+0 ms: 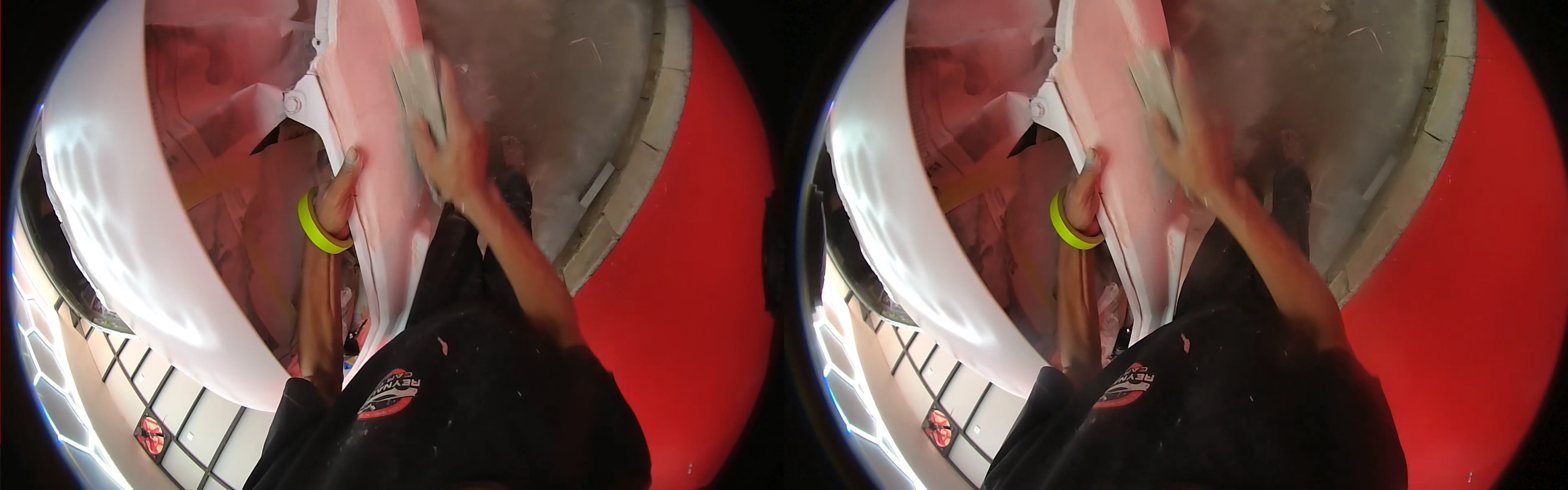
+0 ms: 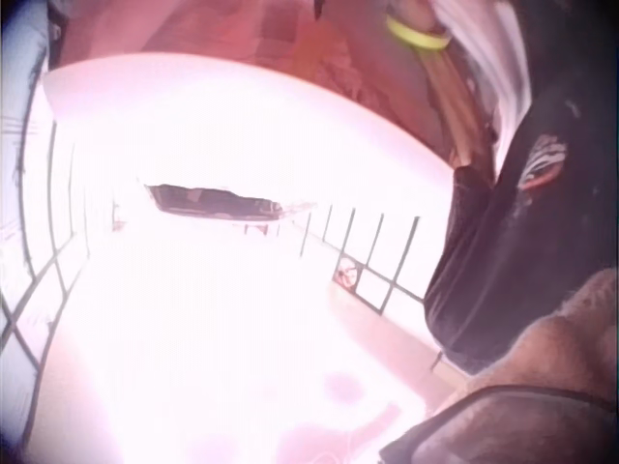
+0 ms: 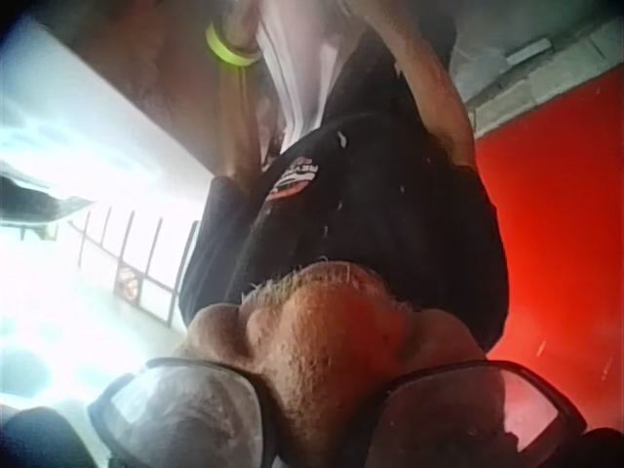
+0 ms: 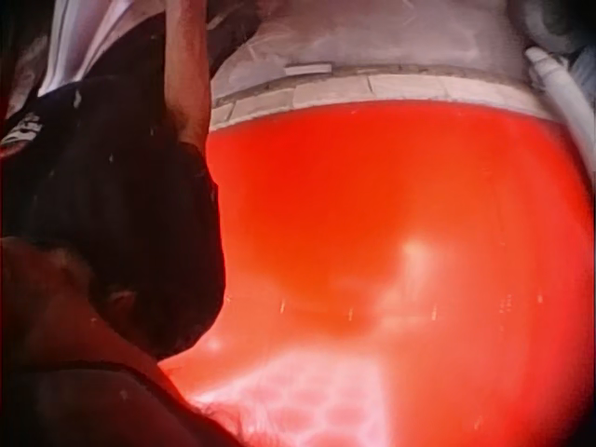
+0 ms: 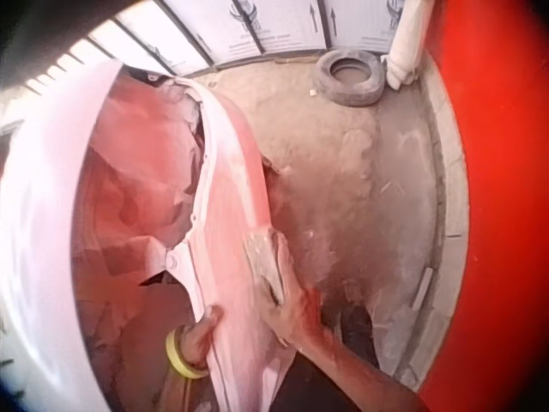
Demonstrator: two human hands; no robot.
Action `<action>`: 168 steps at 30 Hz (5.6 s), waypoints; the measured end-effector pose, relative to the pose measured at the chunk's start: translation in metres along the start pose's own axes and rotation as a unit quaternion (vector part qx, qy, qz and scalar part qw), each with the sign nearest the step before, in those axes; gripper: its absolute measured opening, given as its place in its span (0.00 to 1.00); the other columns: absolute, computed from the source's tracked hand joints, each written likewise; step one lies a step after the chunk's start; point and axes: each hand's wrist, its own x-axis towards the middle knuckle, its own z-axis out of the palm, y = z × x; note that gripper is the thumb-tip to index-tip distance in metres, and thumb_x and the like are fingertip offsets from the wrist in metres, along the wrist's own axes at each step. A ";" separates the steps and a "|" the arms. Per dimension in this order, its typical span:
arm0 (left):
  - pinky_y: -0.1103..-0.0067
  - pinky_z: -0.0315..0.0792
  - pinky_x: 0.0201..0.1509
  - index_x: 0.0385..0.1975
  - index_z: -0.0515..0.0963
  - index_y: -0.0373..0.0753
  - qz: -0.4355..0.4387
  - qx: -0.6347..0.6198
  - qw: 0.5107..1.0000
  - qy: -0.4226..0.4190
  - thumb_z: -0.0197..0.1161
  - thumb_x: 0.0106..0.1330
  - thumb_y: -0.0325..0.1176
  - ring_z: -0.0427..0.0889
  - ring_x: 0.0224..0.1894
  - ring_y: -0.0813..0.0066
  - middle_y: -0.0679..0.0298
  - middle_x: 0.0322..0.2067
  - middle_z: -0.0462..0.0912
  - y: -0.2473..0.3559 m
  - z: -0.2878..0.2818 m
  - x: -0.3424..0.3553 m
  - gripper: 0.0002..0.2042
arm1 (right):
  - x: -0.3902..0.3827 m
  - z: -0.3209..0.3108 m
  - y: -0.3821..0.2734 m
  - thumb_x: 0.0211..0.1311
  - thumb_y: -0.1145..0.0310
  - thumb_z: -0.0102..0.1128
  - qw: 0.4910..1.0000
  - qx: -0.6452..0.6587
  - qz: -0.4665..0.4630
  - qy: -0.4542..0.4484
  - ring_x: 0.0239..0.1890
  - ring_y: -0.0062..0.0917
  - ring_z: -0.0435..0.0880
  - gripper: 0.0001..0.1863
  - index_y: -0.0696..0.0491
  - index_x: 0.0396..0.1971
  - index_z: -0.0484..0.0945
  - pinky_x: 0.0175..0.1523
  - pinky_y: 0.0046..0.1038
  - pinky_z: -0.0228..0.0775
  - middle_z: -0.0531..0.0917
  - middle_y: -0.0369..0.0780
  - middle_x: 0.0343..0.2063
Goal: The person selects sandpaper and a sanding block from a box, wraps the sandpaper onto the block, and sands a car panel with the sanding block by hand.
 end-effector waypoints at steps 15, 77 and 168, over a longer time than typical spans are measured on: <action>0.70 0.73 0.65 0.63 0.71 0.30 0.005 -0.018 1.000 -0.013 0.53 0.80 0.42 0.80 0.58 0.70 0.57 0.58 0.79 0.002 0.015 -0.009 0.22 | -0.006 0.007 0.022 0.66 0.65 0.64 1.000 -0.011 -0.011 0.002 0.48 0.50 0.88 0.40 0.59 0.74 0.59 0.49 0.38 0.82 0.84 0.54 0.53; 0.58 0.40 0.83 0.76 0.55 0.32 0.311 0.864 0.349 0.186 0.54 0.73 0.53 0.49 0.80 0.50 0.50 0.78 0.53 0.190 0.159 0.124 0.39 | -0.064 -0.180 0.093 0.71 0.65 0.61 0.981 -0.119 0.149 0.041 0.65 0.34 0.79 0.34 0.58 0.73 0.63 0.67 0.31 0.68 0.78 0.52 0.64; 0.67 0.72 0.68 0.66 0.69 0.37 0.032 -0.175 0.981 -0.075 0.55 0.79 0.38 0.78 0.62 0.67 0.59 0.60 0.78 0.108 0.060 0.010 0.20 | 0.039 -0.009 -0.081 0.64 0.66 0.63 0.995 -0.018 -0.097 -0.006 0.38 0.54 0.87 0.44 0.51 0.78 0.54 0.44 0.43 0.82 0.87 0.54 0.40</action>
